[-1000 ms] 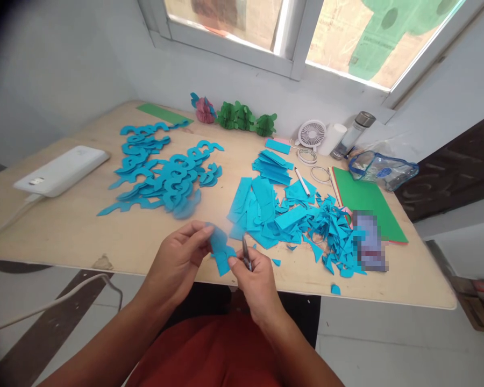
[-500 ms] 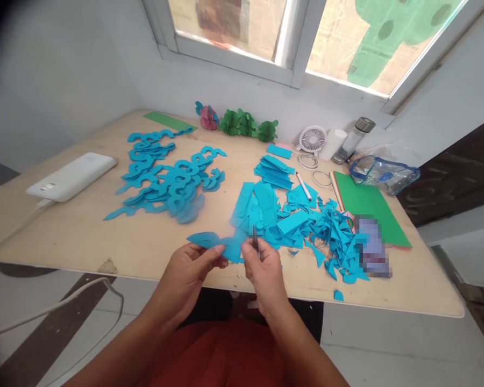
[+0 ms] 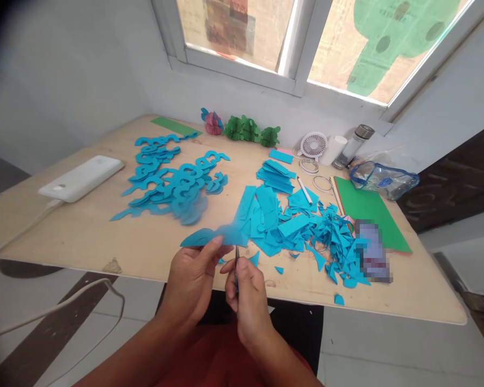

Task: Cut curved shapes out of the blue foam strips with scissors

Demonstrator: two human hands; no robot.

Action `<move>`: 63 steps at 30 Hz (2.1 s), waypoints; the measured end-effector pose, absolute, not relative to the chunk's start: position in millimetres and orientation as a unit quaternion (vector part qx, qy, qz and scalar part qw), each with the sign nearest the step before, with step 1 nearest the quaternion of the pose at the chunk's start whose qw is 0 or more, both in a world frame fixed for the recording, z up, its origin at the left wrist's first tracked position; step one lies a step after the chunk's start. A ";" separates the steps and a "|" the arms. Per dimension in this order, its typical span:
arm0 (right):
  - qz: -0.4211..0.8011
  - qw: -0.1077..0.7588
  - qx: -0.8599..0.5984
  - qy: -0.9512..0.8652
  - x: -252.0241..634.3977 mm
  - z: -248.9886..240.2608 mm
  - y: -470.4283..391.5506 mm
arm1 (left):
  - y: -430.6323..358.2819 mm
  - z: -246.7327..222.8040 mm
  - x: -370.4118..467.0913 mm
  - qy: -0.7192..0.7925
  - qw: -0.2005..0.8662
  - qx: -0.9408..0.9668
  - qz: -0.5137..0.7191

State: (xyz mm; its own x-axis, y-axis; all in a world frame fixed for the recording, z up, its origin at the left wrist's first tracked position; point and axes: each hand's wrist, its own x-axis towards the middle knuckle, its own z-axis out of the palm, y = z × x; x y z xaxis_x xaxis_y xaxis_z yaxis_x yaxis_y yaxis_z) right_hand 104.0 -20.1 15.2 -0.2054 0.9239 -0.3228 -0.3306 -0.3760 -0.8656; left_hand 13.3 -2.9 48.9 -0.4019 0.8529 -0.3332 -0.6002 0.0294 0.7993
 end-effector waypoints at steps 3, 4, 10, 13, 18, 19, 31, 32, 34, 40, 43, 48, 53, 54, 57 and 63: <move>0.700 0.441 -0.445 -0.342 100.3 17.1 -20.8 | -5.5 50.6 16.8 0.474 0.541 0.133 0.682; 0.696 0.443 -0.447 -0.347 99.6 17.9 -20.6 | -6.4 51.3 17.8 0.470 0.547 0.133 0.680; 0.669 0.447 -0.454 -0.382 98.5 21.3 -17.2 | -9.5 57.1 21.2 0.443 0.569 0.121 0.682; 0.661 0.452 -0.460 -0.382 98.9 22.3 -15.9 | -9.1 57.4 21.7 0.439 0.568 0.119 0.686; 0.659 0.459 -0.453 -0.387 99.3 21.7 -15.2 | -7.7 55.6 22.2 0.444 0.559 0.121 0.690; 0.659 0.460 -0.452 -0.387 99.3 21.5 -15.2 | -7.7 55.4 22.3 0.444 0.558 0.125 0.690; 0.653 0.456 -0.458 -0.396 100.2 21.7 -15.1 | -9.8 55.2 20.4 0.442 0.556 0.154 0.687; 0.653 0.454 -0.459 -0.396 100.5 21.7 -15.1 | -9.8 55.2 20.3 0.441 0.556 0.155 0.687; 0.652 0.453 -0.459 -0.398 101.0 21.8 -15.0 | -9.8 55.4 20.1 0.441 0.555 0.158 0.688; 0.658 0.451 -0.451 -0.400 101.3 22.6 -14.2 | -10.1 57.5 20.0 0.450 0.552 0.162 0.683; 0.660 0.450 -0.453 -0.396 101.3 23.1 -13.9 | -10.3 57.6 19.6 0.450 0.552 0.165 0.683; 0.667 0.443 -0.451 -0.395 102.8 24.2 -14.2 | -9.6 55.1 18.3 0.448 0.556 0.163 0.681; 0.675 0.443 -0.447 -0.384 105.2 27.0 -14.2 | -9.0 55.1 15.7 0.465 0.557 0.173 0.666; 0.677 0.442 -0.447 -0.383 105.5 27.6 -14.1 | -9.2 55.5 14.9 0.469 0.560 0.178 0.659; 0.680 0.441 -0.444 -0.383 105.9 29.2 -14.1 | -9.8 56.7 12.7 0.474 0.567 0.186 0.647; 0.686 0.433 -0.445 -0.379 105.9 32.1 -13.3 | -10.2 57.4 10.6 0.470 0.574 0.177 0.647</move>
